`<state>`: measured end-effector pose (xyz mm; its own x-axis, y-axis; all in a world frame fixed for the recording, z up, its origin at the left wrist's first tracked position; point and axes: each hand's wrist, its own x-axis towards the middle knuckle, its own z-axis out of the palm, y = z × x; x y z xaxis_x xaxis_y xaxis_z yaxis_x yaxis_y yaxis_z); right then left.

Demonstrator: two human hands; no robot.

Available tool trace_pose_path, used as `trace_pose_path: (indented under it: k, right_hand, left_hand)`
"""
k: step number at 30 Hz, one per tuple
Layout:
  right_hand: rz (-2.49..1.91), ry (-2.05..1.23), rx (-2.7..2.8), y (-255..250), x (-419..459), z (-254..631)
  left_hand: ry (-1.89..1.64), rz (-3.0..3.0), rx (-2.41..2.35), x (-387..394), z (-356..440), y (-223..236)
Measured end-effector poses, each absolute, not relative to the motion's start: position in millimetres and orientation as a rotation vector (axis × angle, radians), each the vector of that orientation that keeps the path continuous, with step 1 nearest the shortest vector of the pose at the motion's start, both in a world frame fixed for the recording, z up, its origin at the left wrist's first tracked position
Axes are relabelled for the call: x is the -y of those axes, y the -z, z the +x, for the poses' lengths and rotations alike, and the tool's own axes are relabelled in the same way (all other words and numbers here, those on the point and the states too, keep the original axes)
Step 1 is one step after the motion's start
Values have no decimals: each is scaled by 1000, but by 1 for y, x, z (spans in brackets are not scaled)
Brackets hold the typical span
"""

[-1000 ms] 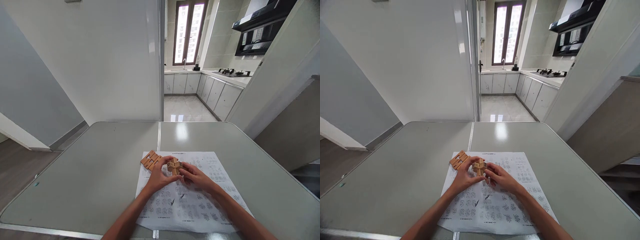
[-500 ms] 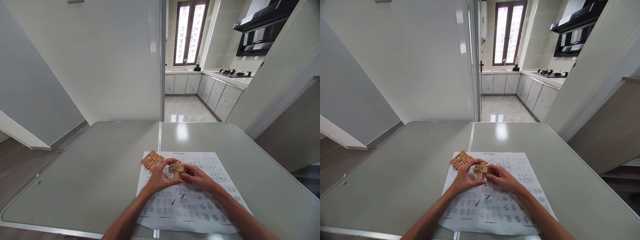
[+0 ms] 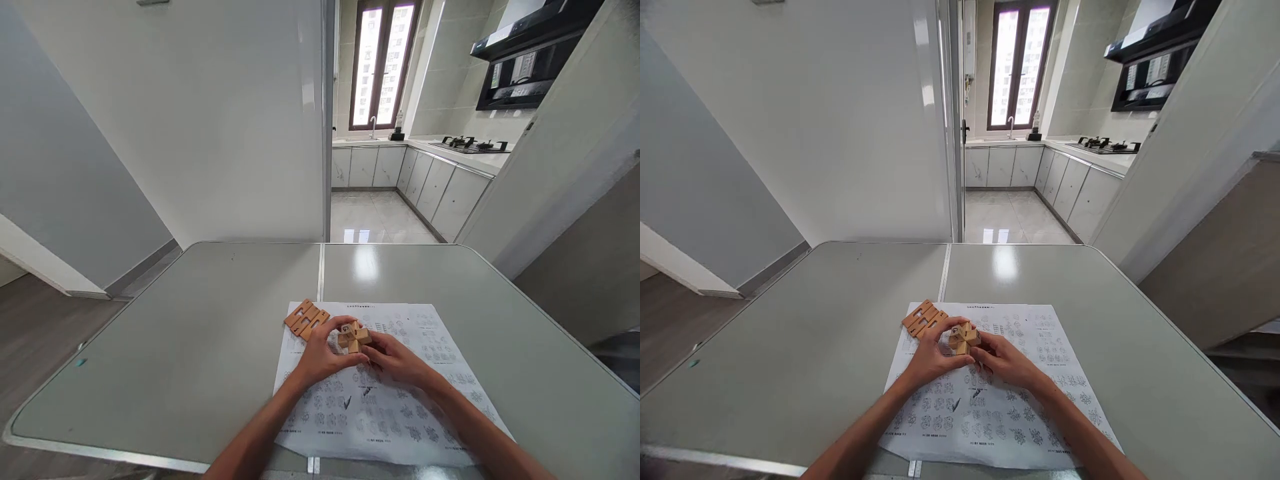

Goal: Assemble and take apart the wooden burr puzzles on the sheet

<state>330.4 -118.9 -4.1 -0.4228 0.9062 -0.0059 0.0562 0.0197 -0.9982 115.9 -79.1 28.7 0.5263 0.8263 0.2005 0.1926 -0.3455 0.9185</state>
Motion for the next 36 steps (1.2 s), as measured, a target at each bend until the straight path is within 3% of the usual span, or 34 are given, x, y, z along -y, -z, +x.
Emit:
trace_pose_path:
  k: [5, 13, 36]
  right_hand:
    - [-1017, -1490, 1592, 3, 120, 330]
    - [-885, -1761, 1585, -12, 122, 333]
    - [-1128, -1294, 1406, 21, 117, 324]
  left_hand:
    - [-834, 1834, -826, 78, 115, -28]
    - [-778, 1822, -714, 79, 113, -29]
    - [-881, 1901, -879, 83, 119, -20]
